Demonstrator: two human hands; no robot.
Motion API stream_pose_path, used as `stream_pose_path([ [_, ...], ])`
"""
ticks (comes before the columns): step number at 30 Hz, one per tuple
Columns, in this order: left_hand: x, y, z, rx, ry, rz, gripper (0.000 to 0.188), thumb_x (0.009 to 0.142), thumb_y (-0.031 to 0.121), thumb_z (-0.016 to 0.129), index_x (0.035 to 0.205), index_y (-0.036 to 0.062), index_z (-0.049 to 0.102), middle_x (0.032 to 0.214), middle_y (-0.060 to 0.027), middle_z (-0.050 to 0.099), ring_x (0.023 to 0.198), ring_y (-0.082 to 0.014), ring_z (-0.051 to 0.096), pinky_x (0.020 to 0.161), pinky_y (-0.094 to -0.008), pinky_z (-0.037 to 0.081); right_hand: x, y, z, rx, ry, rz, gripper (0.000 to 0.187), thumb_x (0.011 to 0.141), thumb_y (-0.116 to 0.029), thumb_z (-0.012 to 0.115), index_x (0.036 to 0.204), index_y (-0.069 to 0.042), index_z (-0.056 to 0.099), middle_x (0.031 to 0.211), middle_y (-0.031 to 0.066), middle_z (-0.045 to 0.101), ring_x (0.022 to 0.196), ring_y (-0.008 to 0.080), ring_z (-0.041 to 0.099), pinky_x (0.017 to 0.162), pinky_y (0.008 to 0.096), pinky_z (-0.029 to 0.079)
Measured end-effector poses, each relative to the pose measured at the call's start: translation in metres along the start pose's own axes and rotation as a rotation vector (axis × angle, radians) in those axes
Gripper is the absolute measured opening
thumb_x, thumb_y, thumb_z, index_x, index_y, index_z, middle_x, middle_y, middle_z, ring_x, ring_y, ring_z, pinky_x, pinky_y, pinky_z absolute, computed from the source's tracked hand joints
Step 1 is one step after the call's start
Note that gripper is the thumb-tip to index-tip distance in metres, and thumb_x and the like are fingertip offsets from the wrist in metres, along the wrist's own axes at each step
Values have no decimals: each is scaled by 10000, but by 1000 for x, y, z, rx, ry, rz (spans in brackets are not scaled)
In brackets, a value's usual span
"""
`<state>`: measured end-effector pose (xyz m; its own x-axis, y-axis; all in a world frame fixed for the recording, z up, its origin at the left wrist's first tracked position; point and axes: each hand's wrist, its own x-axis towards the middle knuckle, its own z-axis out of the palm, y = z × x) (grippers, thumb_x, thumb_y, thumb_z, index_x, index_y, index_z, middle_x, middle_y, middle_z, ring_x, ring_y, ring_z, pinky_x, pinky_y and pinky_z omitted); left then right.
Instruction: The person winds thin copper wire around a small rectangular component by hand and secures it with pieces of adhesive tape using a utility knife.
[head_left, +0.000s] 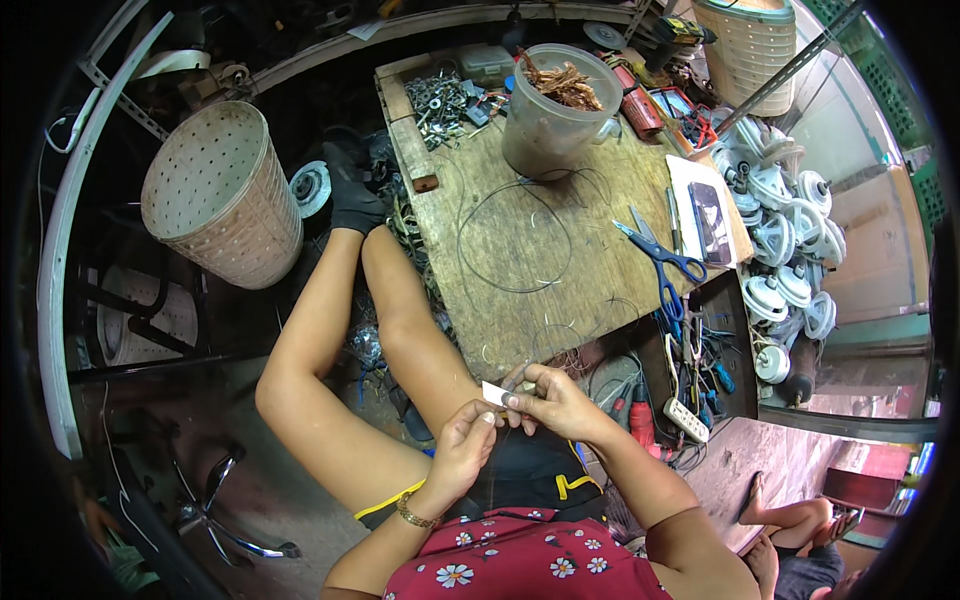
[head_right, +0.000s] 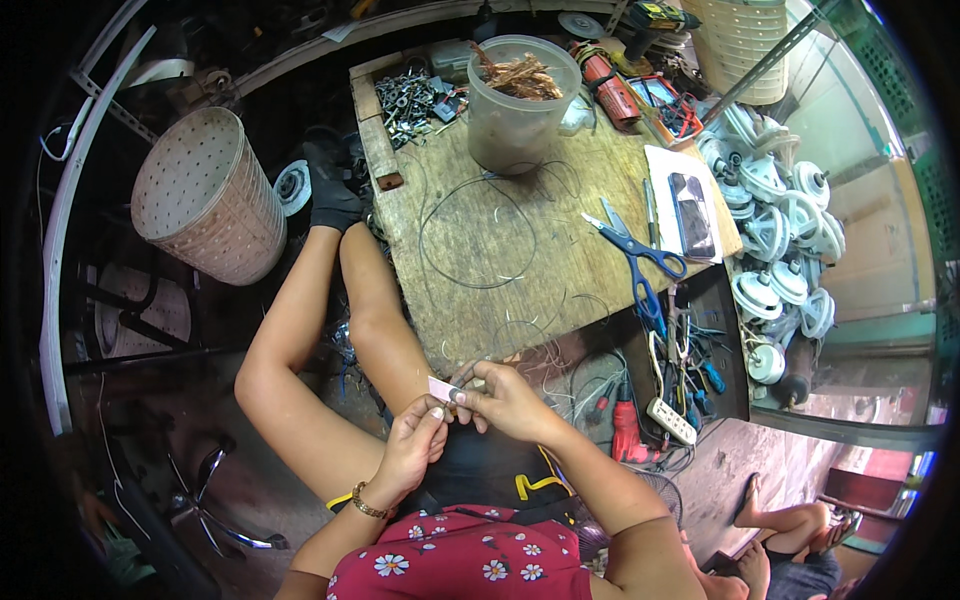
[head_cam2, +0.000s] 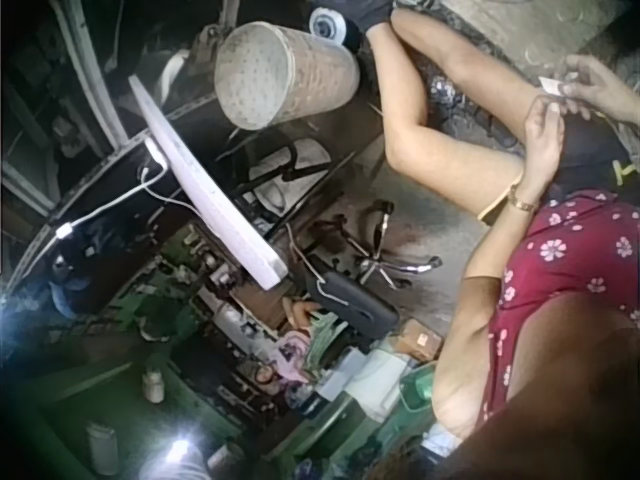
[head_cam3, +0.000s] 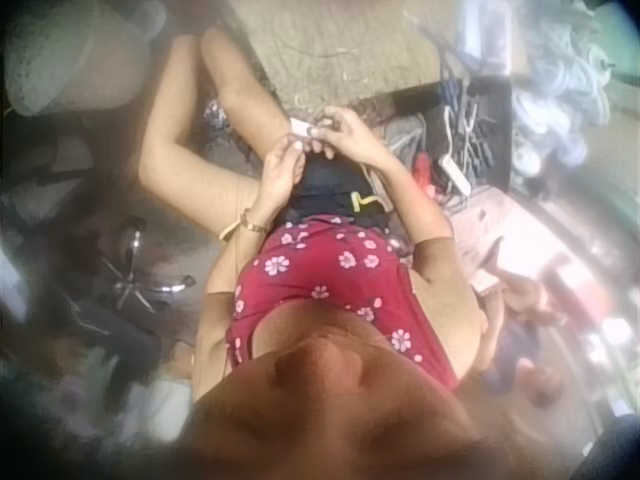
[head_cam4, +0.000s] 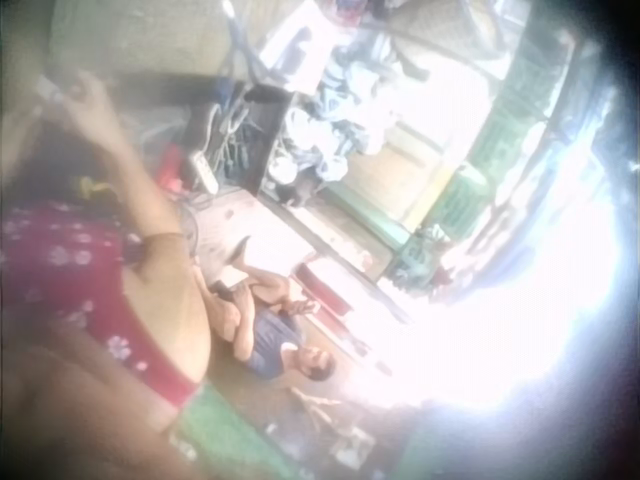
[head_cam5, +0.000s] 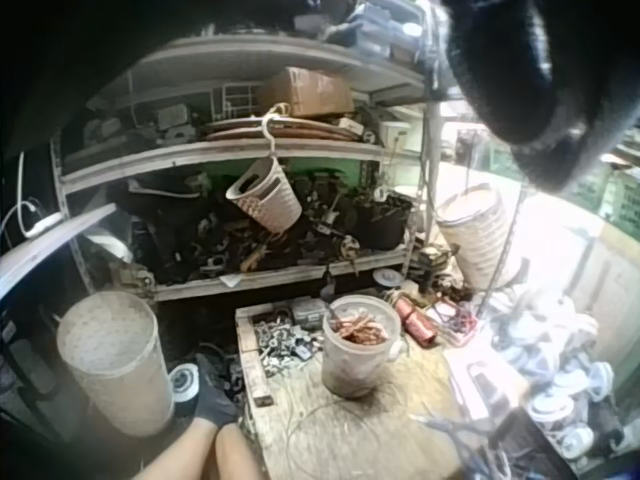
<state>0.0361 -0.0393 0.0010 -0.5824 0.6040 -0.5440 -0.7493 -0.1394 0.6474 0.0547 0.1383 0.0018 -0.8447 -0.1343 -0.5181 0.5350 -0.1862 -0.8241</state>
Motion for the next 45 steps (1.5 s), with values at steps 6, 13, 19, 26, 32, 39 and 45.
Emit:
stream_pose_path([
  [6,-1,-1,-1,56,6,26,128,957,142,458,899,44,516,601,72,359,505,-12,287,442,-176,217,-1,-3,-2,32,19,36,114,896,-50,534,981,26,525,697,74,608,530,99,539,476,215,425],
  [13,-4,-3,-4,244,40,89,144,950,135,465,873,31,528,629,50,401,557,-26,342,493,-187,268,2,4,-6,61,18,41,104,899,-48,525,975,23,521,691,83,607,512,100,527,473,222,419],
  [19,-4,-10,-8,249,35,116,155,957,167,463,874,48,518,579,66,368,472,-15,283,414,-182,216,3,8,-6,74,24,55,111,899,-51,525,976,28,523,696,83,609,510,100,527,472,222,416],
  [26,-12,3,-10,-316,-107,-262,146,969,190,442,914,64,492,558,70,299,432,-17,230,384,-175,164,2,14,-6,87,21,52,111,898,-55,527,970,29,530,704,76,608,543,105,540,484,225,428],
  [32,-3,-9,-3,-60,24,-135,147,967,176,444,898,61,503,558,69,324,433,-16,237,381,-181,178,0,14,-11,57,49,43,119,898,-60,533,973,33,534,706,74,608,550,107,547,490,229,439],
  [39,2,-21,-2,217,65,91,109,945,116,470,890,44,531,606,52,409,540,-26,355,483,-181,283,2,15,-12,35,61,51,121,893,-48,540,971,44,535,699,78,608,562,108,556,490,221,446],
  [45,-7,2,-3,-122,-23,-205,139,966,167,444,904,55,495,556,68,311,442,-19,245,384,-182,185,0,6,-18,-1,62,85,126,886,-35,545,980,48,547,700,82,613,563,113,560,488,224,449],
])
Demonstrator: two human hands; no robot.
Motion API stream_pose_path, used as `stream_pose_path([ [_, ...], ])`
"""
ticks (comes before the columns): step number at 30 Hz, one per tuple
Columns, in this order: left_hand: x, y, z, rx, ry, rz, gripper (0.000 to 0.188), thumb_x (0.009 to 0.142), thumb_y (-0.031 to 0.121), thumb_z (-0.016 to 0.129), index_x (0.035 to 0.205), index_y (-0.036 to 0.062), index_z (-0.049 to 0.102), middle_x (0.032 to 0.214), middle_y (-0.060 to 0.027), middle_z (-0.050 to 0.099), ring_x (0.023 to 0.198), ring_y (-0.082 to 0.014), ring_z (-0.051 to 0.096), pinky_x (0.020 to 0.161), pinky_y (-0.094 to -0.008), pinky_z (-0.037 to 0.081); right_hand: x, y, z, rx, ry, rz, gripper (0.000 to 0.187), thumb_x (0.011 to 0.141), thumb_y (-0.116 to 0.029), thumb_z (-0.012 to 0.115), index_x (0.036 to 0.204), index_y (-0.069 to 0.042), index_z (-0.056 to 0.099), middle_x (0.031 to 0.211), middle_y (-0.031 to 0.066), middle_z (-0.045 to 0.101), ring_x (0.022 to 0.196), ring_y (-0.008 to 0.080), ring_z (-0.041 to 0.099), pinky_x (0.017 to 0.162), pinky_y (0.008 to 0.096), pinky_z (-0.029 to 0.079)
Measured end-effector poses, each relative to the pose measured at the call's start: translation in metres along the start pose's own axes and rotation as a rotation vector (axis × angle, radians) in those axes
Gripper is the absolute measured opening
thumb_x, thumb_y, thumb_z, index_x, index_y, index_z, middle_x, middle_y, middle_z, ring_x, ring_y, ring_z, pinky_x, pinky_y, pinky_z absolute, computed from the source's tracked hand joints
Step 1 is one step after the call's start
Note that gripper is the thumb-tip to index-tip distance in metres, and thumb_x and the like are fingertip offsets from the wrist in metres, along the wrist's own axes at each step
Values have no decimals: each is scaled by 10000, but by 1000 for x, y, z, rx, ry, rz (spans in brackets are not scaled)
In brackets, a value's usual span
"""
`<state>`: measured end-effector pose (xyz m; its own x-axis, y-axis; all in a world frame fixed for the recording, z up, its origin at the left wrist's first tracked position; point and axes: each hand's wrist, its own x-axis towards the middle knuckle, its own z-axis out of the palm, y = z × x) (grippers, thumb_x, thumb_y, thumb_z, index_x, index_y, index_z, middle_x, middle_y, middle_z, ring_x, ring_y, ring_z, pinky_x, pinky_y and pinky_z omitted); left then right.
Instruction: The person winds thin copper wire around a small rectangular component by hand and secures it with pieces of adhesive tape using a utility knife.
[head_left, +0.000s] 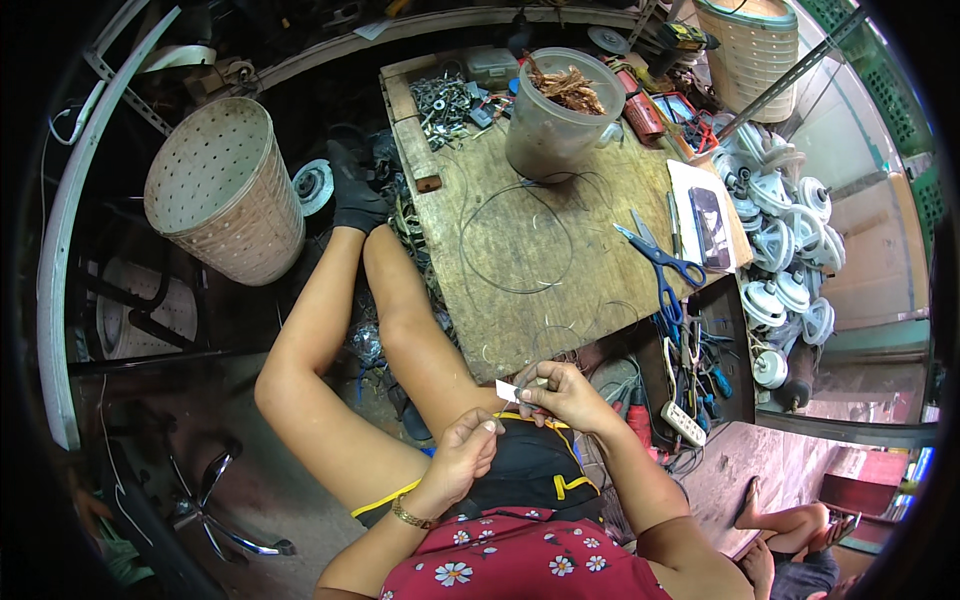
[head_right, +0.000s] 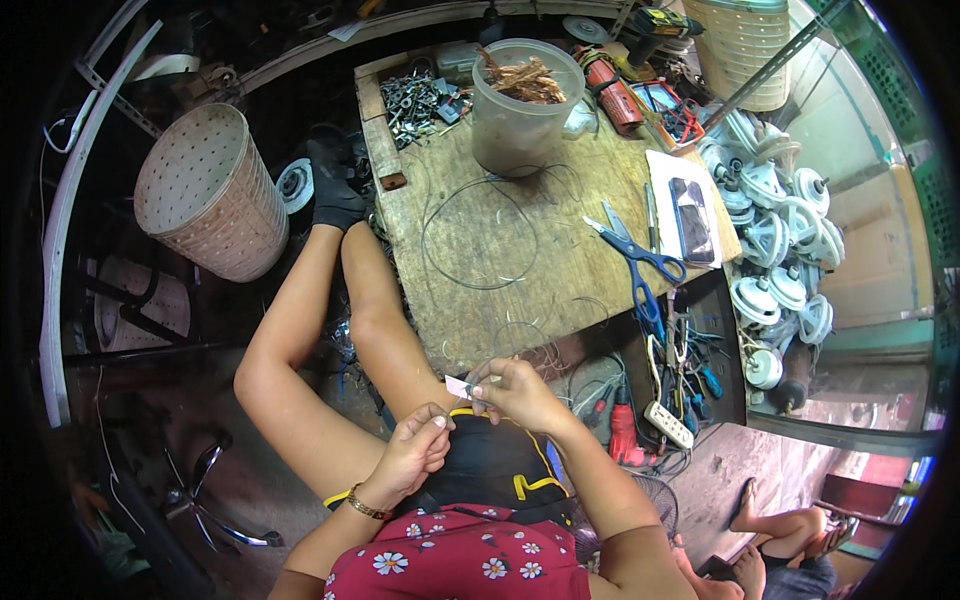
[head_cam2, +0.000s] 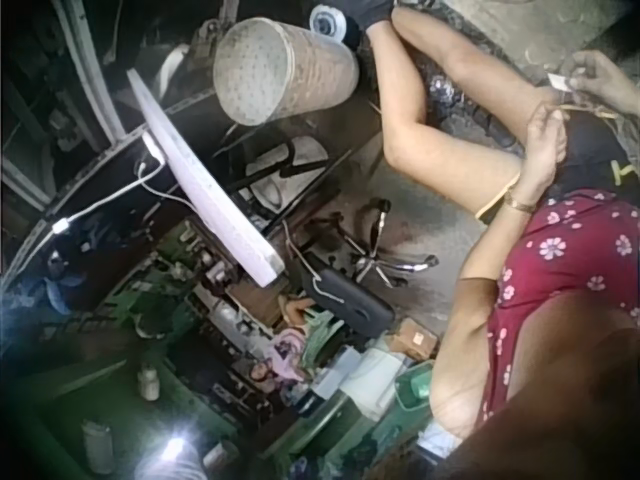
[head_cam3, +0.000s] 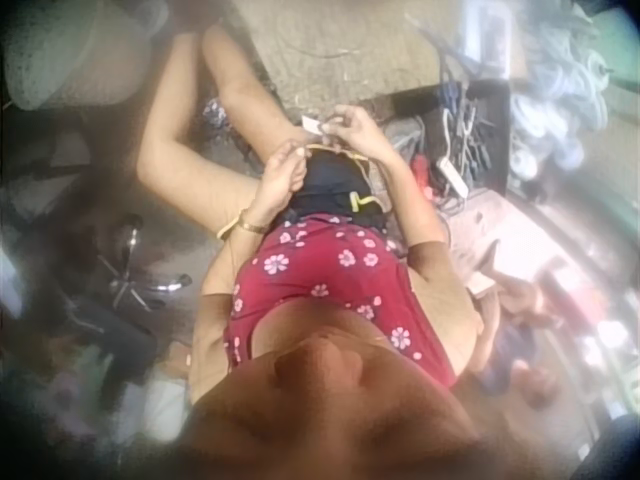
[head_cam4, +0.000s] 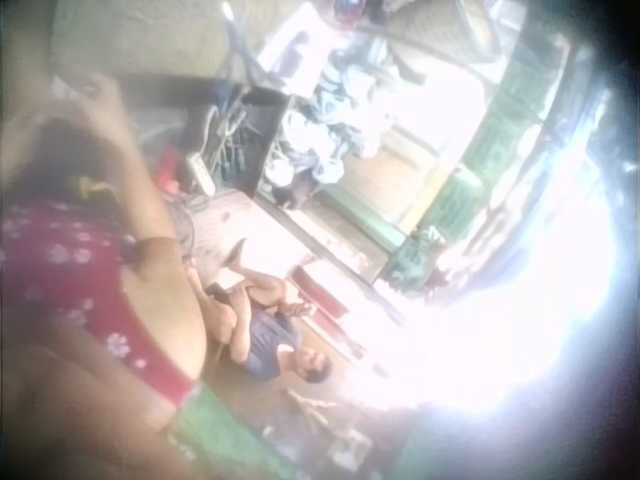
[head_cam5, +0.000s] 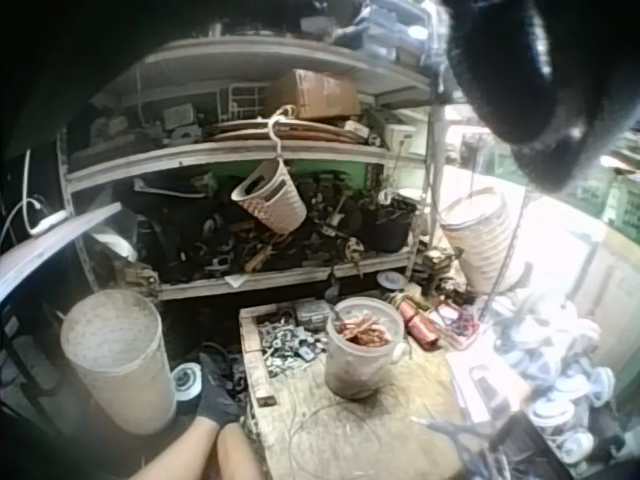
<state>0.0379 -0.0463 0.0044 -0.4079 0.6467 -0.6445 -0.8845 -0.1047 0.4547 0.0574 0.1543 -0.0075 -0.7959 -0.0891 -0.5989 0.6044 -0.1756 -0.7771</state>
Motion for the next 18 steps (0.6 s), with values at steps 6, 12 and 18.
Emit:
stream_pose_path([
  [6,-2,-3,3,-270,-110,-69,155,975,199,428,928,65,490,553,63,273,434,-23,214,384,-180,157,3,3,-8,-7,114,-70,137,884,-79,565,976,24,568,698,77,617,551,104,563,464,224,455],
  [12,0,-14,-5,-172,-56,47,165,982,200,407,927,69,490,557,52,288,441,-31,218,386,-182,179,1,-12,-46,183,224,-164,279,893,-124,546,1126,21,488,731,51,574,620,101,541,523,231,456],
  [18,14,-5,0,174,92,232,128,967,165,444,938,60,512,582,49,367,457,-22,281,403,-176,225,-7,4,-21,299,116,-161,245,888,-161,548,1070,-14,474,704,76,570,633,167,570,615,283,494],
])
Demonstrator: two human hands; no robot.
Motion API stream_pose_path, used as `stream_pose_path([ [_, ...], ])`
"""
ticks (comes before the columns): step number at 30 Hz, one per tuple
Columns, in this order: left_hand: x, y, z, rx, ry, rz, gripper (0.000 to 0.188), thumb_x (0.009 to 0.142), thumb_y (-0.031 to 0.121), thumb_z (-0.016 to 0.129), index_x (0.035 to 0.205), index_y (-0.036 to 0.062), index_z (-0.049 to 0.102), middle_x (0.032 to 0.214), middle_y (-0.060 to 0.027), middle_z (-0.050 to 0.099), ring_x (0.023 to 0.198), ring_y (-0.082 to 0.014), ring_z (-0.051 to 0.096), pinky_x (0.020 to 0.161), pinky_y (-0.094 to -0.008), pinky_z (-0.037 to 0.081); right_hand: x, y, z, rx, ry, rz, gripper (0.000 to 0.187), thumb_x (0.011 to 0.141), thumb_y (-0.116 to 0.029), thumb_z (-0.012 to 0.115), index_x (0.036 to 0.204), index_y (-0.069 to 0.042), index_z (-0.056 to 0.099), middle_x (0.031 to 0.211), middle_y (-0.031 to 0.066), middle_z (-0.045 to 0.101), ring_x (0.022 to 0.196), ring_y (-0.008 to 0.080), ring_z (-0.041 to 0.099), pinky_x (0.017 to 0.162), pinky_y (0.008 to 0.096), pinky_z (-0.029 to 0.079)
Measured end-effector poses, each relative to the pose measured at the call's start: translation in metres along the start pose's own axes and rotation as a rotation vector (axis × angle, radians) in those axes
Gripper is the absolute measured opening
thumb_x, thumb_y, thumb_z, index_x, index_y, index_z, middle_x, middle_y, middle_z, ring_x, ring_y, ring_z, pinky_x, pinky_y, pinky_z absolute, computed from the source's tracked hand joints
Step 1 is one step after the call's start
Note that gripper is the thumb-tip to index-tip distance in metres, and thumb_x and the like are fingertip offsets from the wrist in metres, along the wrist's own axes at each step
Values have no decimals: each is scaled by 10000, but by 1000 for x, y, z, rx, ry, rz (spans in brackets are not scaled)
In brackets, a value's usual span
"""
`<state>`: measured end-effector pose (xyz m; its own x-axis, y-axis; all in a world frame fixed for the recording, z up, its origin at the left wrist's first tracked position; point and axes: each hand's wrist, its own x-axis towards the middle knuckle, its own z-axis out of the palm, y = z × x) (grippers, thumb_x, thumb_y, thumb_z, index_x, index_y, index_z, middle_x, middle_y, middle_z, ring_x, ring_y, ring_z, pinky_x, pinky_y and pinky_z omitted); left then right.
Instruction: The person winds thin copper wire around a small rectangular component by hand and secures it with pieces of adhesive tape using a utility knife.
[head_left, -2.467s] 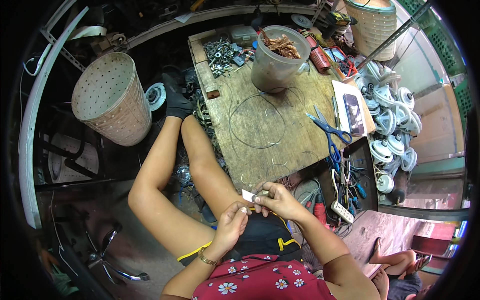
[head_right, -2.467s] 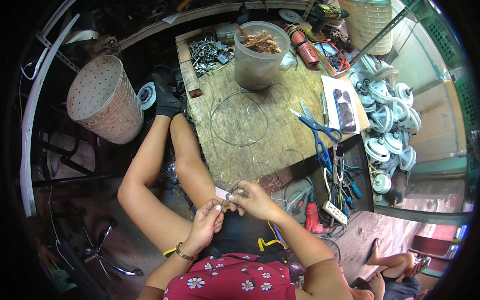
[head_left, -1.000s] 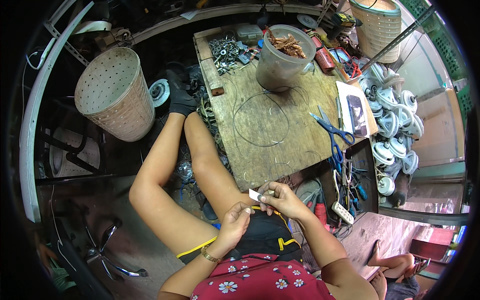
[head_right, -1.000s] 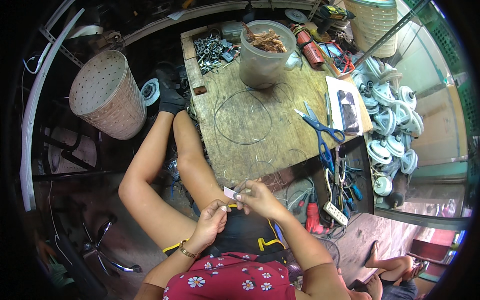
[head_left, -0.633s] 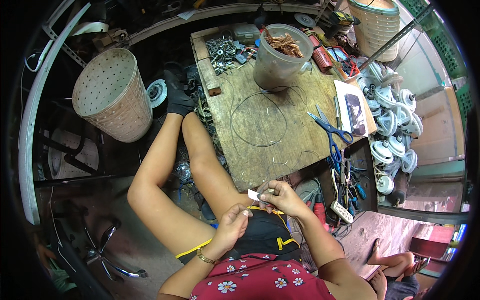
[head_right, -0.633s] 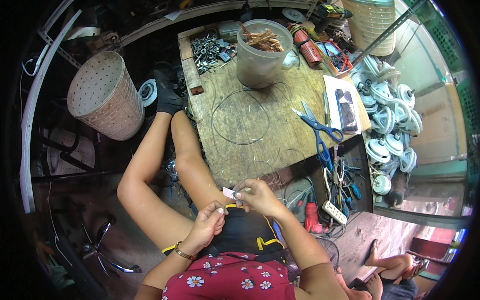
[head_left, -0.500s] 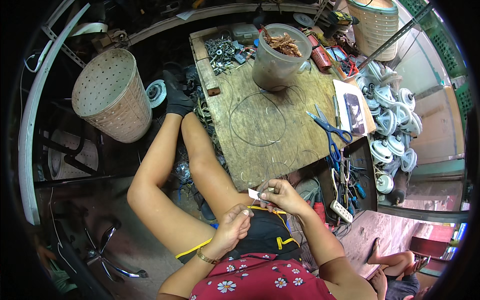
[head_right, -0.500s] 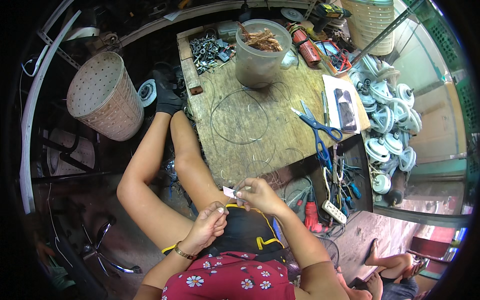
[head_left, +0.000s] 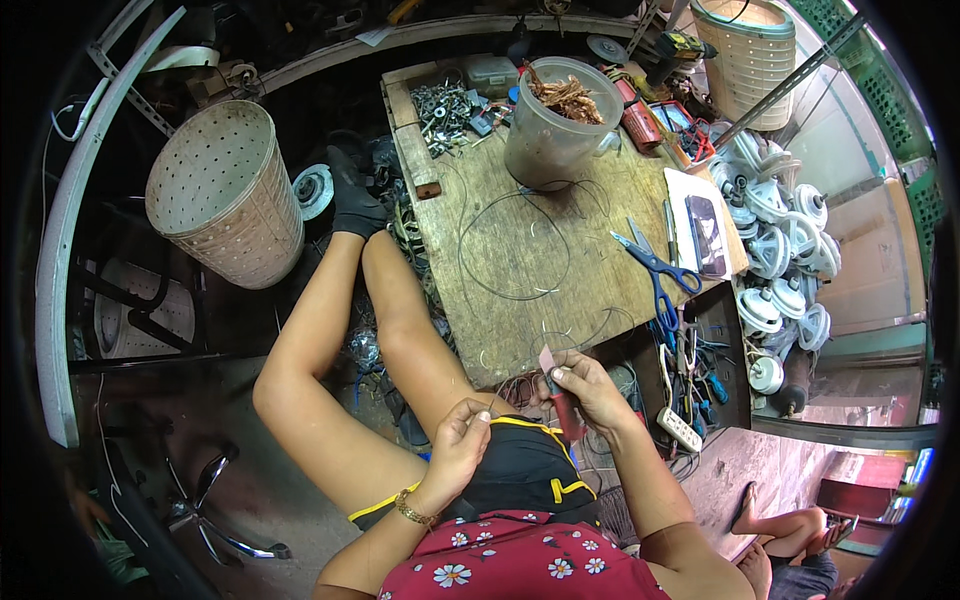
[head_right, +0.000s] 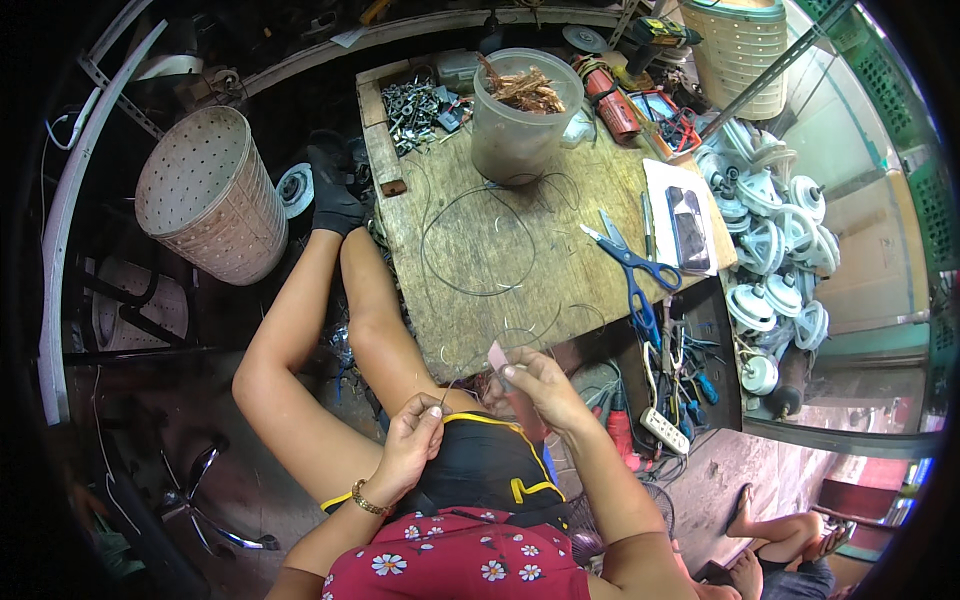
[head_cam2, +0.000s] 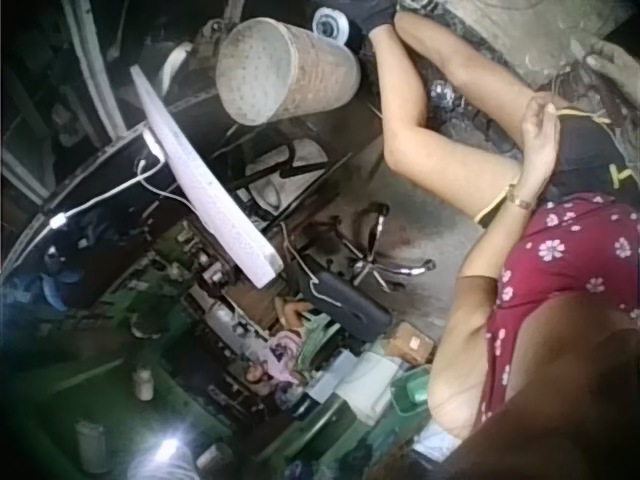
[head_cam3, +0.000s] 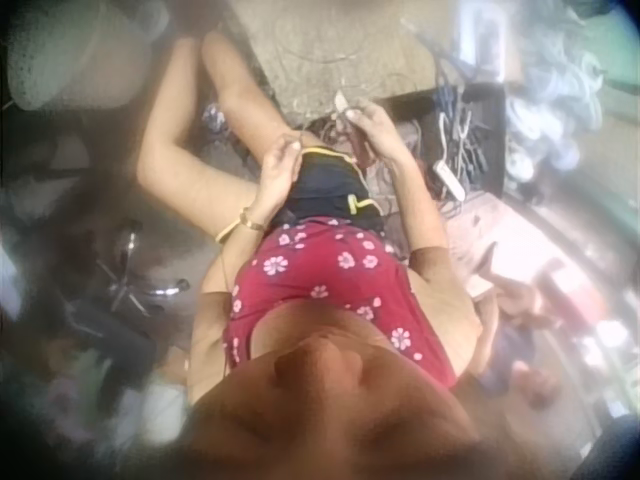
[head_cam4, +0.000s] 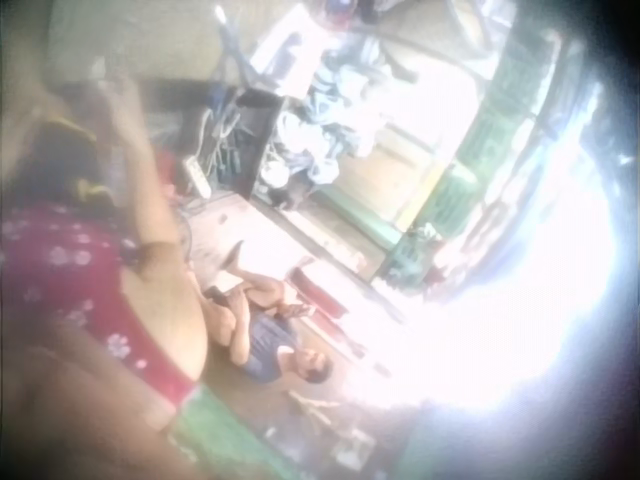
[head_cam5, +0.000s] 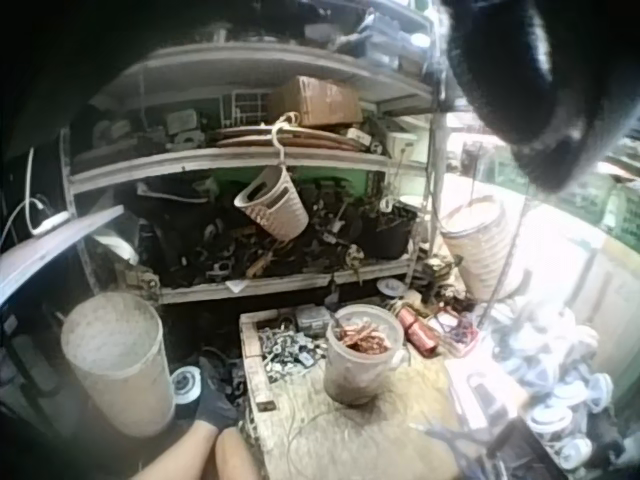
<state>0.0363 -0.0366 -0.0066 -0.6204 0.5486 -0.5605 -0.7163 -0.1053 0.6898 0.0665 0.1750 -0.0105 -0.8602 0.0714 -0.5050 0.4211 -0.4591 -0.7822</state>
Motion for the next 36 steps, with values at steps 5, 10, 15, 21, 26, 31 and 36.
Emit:
stream_pose_path([
  [5,0,-1,0,83,42,22,133,961,161,459,934,46,521,592,46,399,466,-19,313,408,-173,246,-12,5,15,-68,-104,178,304,882,-128,544,1131,5,431,784,75,548,593,147,549,525,271,468],
  [10,2,-7,-1,259,69,195,82,933,87,501,923,19,545,667,38,487,592,-26,401,538,-175,339,-8,4,33,-174,-155,181,285,918,-105,497,1161,15,408,686,65,557,549,107,517,493,227,418],
  [15,-3,-7,-2,420,86,262,95,924,76,510,916,-8,552,764,-1,577,682,-43,485,621,-201,409,1,-1,34,-145,-186,191,182,923,-76,480,1076,10,430,660,59,554,511,99,486,473,218,382],
  [21,-4,-4,-3,702,154,395,84,880,79,556,874,-3,573,664,-81,611,570,-100,560,531,-252,428,2,1,34,-119,-203,193,129,920,-70,482,1021,-2,438,655,59,553,498,95,478,464,217,382],
  [26,-11,13,-4,1005,135,378,51,836,80,587,848,31,586,596,-130,580,501,-249,594,481,-313,444,2,6,32,-135,-173,196,127,916,-71,488,1017,-1,456,657,63,561,495,96,486,454,214,384],
  [31,-12,9,-6,1039,136,486,55,825,85,595,837,33,580,631,-159,595,568,-303,618,501,-363,463,3,15,28,-80,-156,197,120,906,-67,502,1005,-3,476,658,66,569,486,98,490,447,214,382],
  [36,-18,14,-3,1036,114,451,48,835,73,583,840,26,574,630,-153,596,545,-279,610,499,-340,458,3,15,26,-81,-151,192,117,902,-68,510,999,-8,481,656,57,572,479,98,490,442,211,378],
])
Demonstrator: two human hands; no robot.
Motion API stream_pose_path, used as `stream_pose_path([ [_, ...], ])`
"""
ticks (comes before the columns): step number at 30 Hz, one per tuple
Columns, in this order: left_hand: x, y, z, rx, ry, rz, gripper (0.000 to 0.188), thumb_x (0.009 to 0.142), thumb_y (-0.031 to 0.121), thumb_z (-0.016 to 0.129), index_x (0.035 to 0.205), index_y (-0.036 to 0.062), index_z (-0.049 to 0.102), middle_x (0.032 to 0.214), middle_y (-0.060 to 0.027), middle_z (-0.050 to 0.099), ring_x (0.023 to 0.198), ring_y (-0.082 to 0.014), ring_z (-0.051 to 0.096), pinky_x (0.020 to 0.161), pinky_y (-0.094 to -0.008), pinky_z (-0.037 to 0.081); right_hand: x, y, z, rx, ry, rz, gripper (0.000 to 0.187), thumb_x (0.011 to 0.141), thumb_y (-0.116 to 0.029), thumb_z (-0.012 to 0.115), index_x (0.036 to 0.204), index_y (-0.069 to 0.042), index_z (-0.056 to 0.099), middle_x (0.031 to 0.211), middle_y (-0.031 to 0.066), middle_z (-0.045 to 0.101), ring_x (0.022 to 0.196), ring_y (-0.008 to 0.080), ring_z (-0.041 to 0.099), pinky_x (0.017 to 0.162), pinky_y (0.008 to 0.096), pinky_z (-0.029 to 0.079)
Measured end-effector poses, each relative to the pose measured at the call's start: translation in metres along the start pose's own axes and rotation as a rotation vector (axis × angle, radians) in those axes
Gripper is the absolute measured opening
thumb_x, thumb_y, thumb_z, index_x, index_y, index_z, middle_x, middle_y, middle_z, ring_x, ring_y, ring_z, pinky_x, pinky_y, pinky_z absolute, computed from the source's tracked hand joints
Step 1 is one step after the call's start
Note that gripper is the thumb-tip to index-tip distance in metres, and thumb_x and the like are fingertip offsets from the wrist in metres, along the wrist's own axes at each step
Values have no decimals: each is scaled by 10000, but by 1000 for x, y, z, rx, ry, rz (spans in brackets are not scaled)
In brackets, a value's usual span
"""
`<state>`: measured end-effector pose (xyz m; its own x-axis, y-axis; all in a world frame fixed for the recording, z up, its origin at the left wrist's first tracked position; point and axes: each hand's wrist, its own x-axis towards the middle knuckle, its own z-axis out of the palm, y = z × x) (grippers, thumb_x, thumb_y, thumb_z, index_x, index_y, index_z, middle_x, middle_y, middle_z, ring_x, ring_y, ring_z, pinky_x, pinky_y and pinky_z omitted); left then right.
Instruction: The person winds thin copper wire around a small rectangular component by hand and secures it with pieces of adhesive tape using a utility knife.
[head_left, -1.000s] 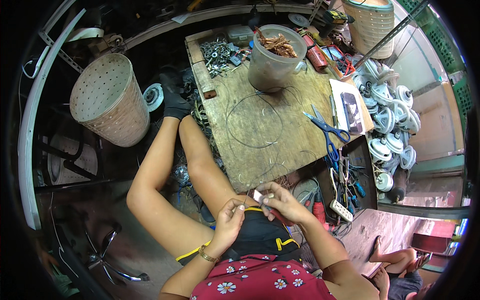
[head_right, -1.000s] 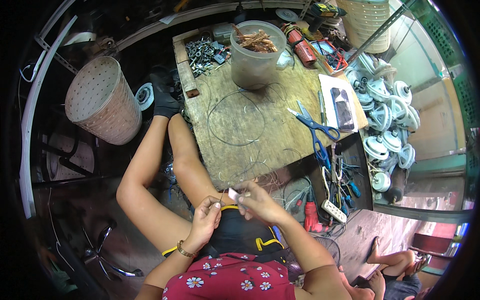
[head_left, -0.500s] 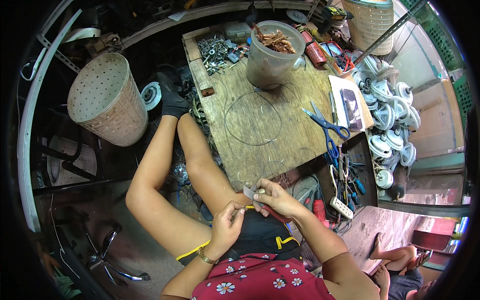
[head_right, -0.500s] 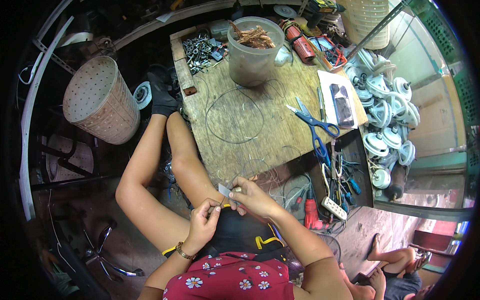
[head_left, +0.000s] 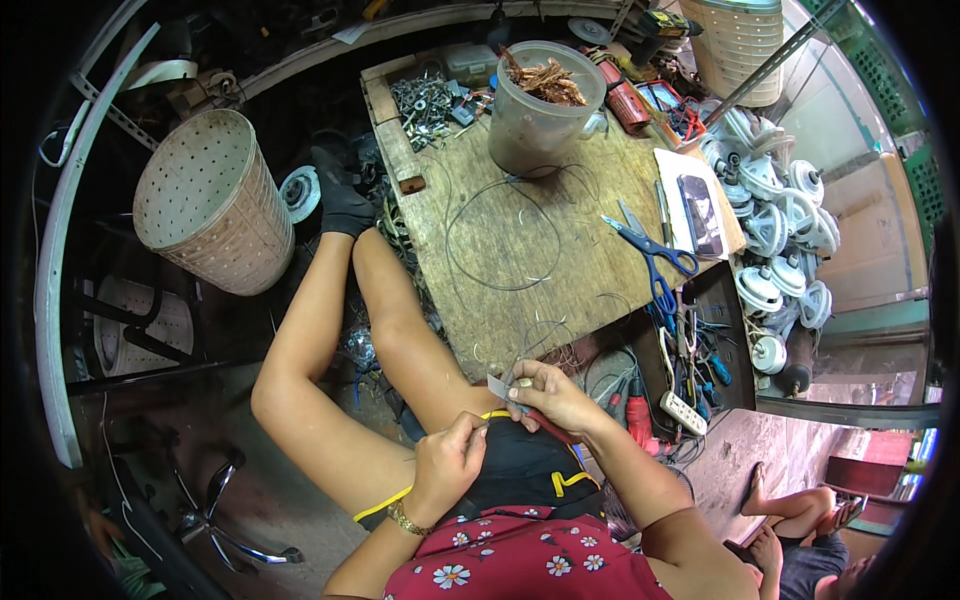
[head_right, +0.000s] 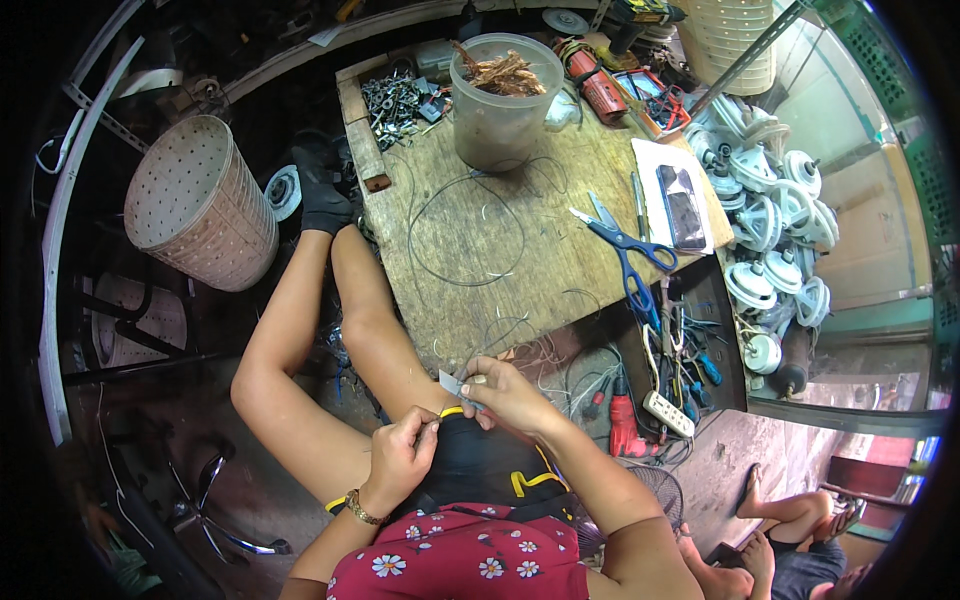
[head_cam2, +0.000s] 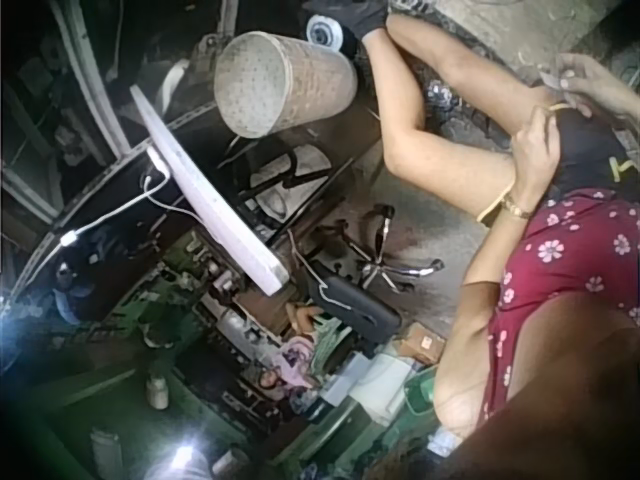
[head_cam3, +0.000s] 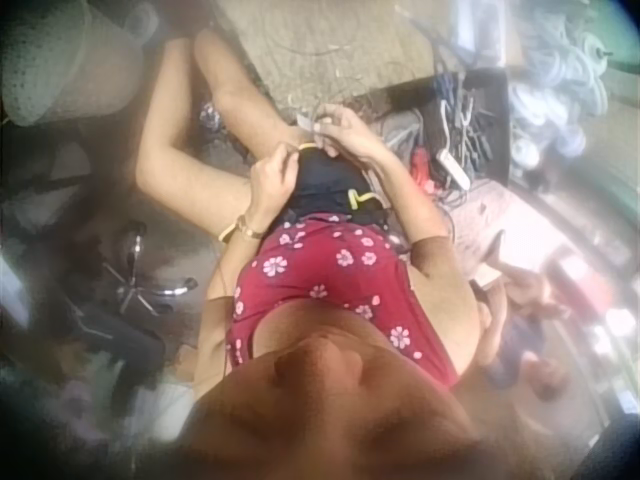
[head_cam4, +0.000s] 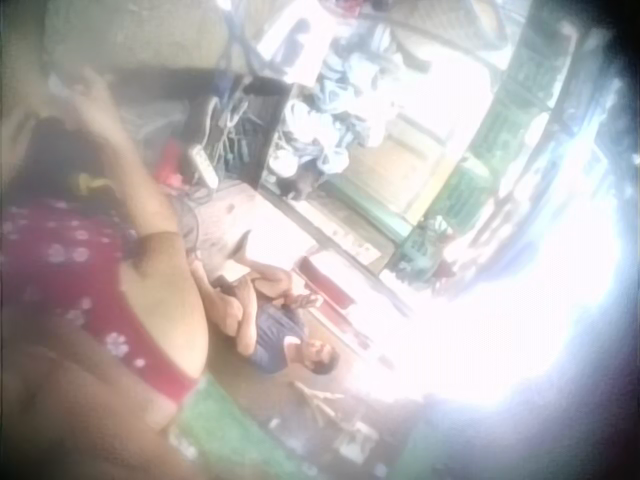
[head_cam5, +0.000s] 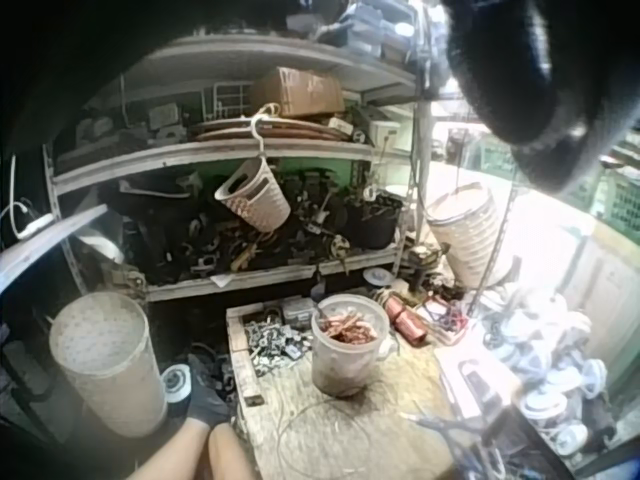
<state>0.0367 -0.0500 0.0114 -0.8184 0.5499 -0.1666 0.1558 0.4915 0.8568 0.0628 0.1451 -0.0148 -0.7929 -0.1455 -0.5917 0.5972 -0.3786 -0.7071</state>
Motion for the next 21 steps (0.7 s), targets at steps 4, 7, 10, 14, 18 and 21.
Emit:
stream_pose_path([
  [4,0,0,5,-245,-34,-128,72,869,70,558,851,1,560,642,-96,612,547,-140,576,523,-281,442,2,1,1,-52,14,-23,111,908,-70,503,994,-6,476,654,50,570,476,92,487,441,207,376],
  [7,0,-4,15,-407,20,-139,99,890,81,547,841,-3,562,611,6,507,546,-44,422,497,-221,342,1,0,2,-112,-5,-52,112,911,-72,499,993,-1,471,652,48,570,474,86,482,439,204,373],
  [10,2,-4,15,-437,32,-147,109,897,83,541,832,-2,564,598,49,450,543,-16,353,483,-196,294,0,-2,2,-122,-13,-56,122,911,-74,500,1001,2,468,649,44,567,475,81,479,438,202,371],
  [14,1,-1,13,-411,-14,-168,111,899,79,535,827,-1,563,597,51,455,540,-19,356,481,-202,296,3,2,-2,-102,1,-30,133,910,-88,508,1010,-7,477,651,35,562,478,78,483,437,201,372],
  [18,-5,-10,10,-422,-74,-182,87,896,64,527,860,-11,553,740,-46,609,669,-48,517,603,-217,424,7,-5,-18,-23,232,-80,150,895,-105,529,1023,-32,501,688,38,558,577,75,541,430,194,423],
  [21,-11,-21,16,-559,-50,-227,87,902,65,520,865,-6,555,780,-35,599,716,-49,513,639,-208,419,5,-14,-33,-22,138,-160,214,890,-106,519,1072,3,488,681,45,544,549,101,547,442,200,444],
])
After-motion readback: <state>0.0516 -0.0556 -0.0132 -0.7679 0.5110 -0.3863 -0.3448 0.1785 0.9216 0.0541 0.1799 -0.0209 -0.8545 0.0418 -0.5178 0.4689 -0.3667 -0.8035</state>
